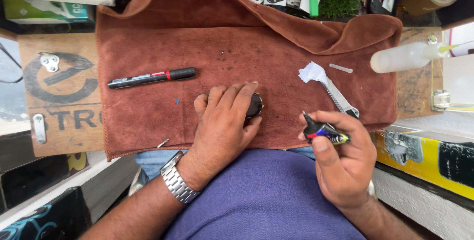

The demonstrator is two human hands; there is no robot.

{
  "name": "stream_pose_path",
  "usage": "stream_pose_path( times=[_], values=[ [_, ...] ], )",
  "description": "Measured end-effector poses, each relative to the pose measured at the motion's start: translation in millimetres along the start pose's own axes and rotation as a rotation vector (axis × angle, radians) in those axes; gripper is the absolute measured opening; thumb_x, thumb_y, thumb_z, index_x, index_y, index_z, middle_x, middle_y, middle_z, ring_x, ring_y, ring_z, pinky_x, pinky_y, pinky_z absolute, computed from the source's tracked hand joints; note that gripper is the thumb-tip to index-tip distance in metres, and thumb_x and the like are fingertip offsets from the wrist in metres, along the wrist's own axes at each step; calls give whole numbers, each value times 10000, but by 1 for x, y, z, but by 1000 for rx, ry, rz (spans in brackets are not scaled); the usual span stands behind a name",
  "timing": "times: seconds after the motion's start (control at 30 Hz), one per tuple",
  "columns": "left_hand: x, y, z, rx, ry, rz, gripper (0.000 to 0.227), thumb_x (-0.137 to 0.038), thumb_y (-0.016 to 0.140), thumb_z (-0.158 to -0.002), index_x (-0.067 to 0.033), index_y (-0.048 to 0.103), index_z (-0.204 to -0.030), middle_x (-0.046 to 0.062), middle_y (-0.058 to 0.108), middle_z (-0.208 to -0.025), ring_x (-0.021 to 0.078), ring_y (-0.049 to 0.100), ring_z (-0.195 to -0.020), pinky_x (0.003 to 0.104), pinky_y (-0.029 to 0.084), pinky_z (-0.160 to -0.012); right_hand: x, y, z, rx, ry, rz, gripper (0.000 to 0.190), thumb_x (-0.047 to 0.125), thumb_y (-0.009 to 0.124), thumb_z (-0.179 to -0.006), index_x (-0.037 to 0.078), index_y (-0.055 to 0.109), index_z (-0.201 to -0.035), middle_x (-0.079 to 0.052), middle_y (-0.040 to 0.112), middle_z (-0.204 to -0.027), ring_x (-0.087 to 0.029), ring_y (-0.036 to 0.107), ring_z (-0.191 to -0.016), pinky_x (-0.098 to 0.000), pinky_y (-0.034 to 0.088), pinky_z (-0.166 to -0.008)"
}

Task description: The person disassembles a smartwatch, applies adhesive to the casing, and reassembles the device. They then wipe the watch face with a tissue to clean off excess adhesive. The task involves careful handling of small components and tools.

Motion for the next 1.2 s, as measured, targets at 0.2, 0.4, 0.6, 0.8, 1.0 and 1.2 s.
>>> stream_pose_path(
  times=[0.2,0.4,0.6,0.8,1.0,1.2],
  values=[
    [11,-9,11,43,-157,723,603,-300,799,-889,-95,548,-1397,66,639,-1309,219,588,-1210,394,468,-1044,-20,27,-35,113,91,-130,372,-6,644,-1067,-31,454,-1385,-163,602,-1226,-219,659,-1156,-370,542,-1110],
    [53,-1,24,-4,-483,1434,469,-258,671,-1020,-43,542,-1416,74,652,-1290,122,646,-1126,297,585,-931,-18,94,-81,344,16,-175,443,88,552,-1110,83,342,-1501,-130,570,-1418,-173,581,-1287,-322,493,-1147],
    [109,-47,43,-342,-503,999,291,-187,688,-1034,-41,635,-1280,67,662,-1137,86,630,-960,248,510,-768,-19,149,-93,538,-411,884,257,109,700,-882,99,683,-1138,-56,677,-1150,-249,558,-1156,-436,412,-1013],
    [81,-83,32,-417,-209,82,298,-256,699,-910,-123,671,-1174,26,627,-1133,238,528,-1114,433,361,-1025,-40,181,-81,597,-521,1146,256,137,731,-893,130,740,-1148,13,698,-1047,-225,581,-1043,-433,374,-923],
    [64,-58,24,-286,-120,-10,304,-311,645,-868,-131,648,-1113,50,608,-1105,285,483,-1127,507,260,-994,-47,130,-96,359,-220,589,186,66,664,-1015,57,661,-1201,-105,711,-1142,-224,661,-1072,-375,530,-956],
    [58,-32,22,-167,-22,83,310,-321,633,-932,-98,611,-1147,67,582,-1091,273,511,-1109,475,301,-981,-77,90,-90,233,270,-305,265,52,610,-1069,-25,571,-1319,-179,702,-1152,-198,707,-994,-337,602,-909]
  ],
)
Point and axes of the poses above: each hand's wrist, its own z-axis away from the middle knuckle, its own y-axis out of the palm, x = y × z, the point moved 9 cm from there along -z, towards the middle knuckle
